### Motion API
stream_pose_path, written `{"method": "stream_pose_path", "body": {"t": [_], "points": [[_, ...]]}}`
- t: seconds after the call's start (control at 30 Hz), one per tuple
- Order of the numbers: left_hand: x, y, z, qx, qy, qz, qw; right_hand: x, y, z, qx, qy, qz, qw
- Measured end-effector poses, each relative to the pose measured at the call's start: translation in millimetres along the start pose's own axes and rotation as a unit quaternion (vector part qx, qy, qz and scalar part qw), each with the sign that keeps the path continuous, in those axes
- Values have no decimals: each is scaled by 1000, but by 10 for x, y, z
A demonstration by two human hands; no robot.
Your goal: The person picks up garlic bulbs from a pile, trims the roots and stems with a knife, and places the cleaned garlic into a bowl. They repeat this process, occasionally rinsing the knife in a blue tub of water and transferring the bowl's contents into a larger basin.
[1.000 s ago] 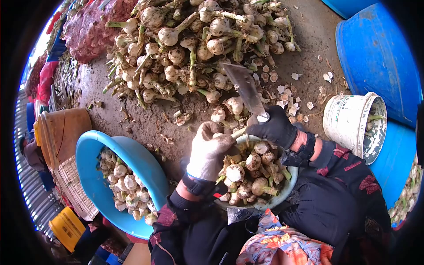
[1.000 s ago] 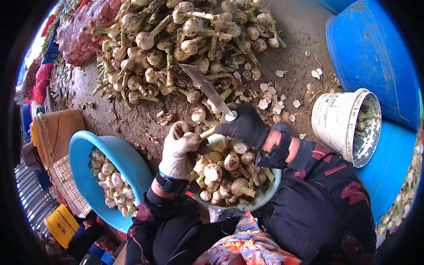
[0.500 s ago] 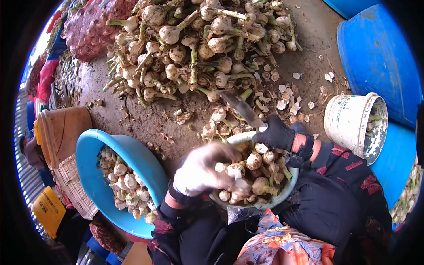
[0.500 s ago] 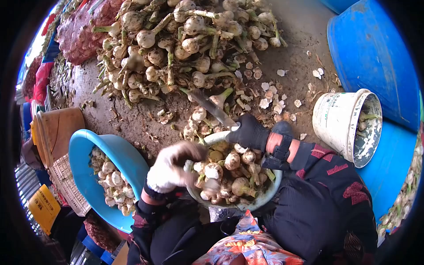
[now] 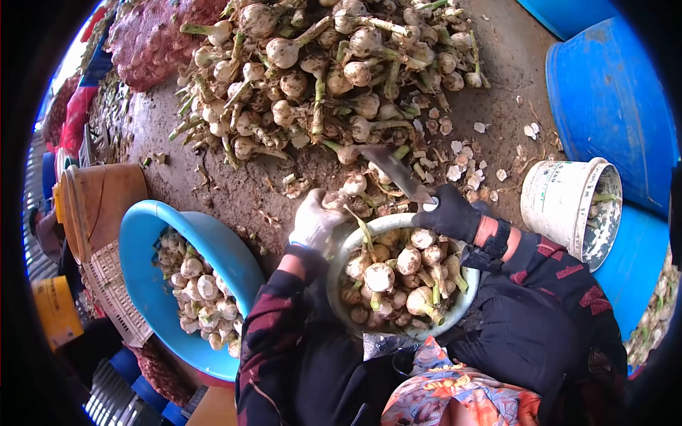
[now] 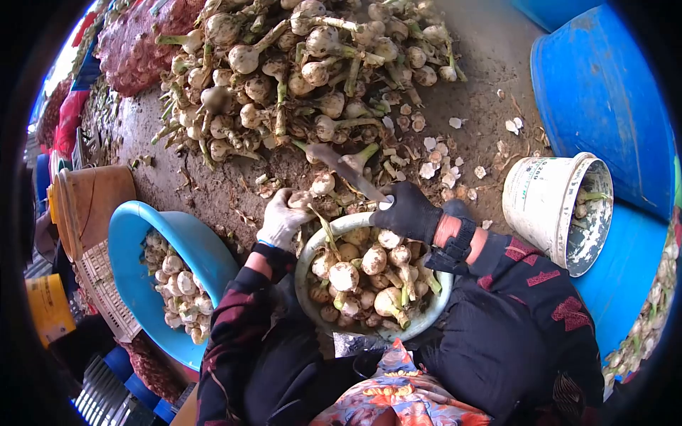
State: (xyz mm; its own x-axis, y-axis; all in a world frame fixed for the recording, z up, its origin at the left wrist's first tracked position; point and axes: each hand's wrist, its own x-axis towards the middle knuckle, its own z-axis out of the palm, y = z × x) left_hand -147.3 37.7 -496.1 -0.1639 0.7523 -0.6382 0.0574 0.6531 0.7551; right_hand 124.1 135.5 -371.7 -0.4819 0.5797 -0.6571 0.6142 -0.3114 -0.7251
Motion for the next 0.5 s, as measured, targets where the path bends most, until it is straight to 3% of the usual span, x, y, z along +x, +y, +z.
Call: {"method": "stream_pose_path", "body": {"t": [0.07,0.1,0.13,0.17,0.2,0.23,0.27,0.3,0.33,0.37,0.4,0.5], "points": [[-375,718,62,-70,34,-3,997,-17,-69,1,-135,17,-136,981],[-432,768,45,-152,-3,55,987,-2,-62,37,-192,43,-200,960],[-523,821,49,-329,-25,33,943,-10,-73,46,-191,44,-200,960],[-638,934,86,-191,-22,164,968,-38,-158,47,-227,55,-258,938],[-707,1008,121,-46,-20,289,956,-59,-231,46,-263,66,-313,910],[-688,1051,140,-387,-48,63,919,-70,-270,45,-281,73,-339,895],[-673,1039,150,-429,-65,56,899,-99,-327,37,-282,75,-338,895],[-672,1027,158,-258,-70,200,943,-138,-397,28,-291,85,-351,886],[-719,1153,180,-73,-72,334,937,-170,-460,14,-300,94,-364,877],[-892,1269,284,-296,-75,110,946,-193,-504,-2,-296,95,-377,872],[-905,1259,309,-333,-99,106,932,-199,-524,-6,-296,96,-376,873],[-1027,1304,365,-241,-116,167,949,-193,-525,-4,-294,96,-402,862]]}}
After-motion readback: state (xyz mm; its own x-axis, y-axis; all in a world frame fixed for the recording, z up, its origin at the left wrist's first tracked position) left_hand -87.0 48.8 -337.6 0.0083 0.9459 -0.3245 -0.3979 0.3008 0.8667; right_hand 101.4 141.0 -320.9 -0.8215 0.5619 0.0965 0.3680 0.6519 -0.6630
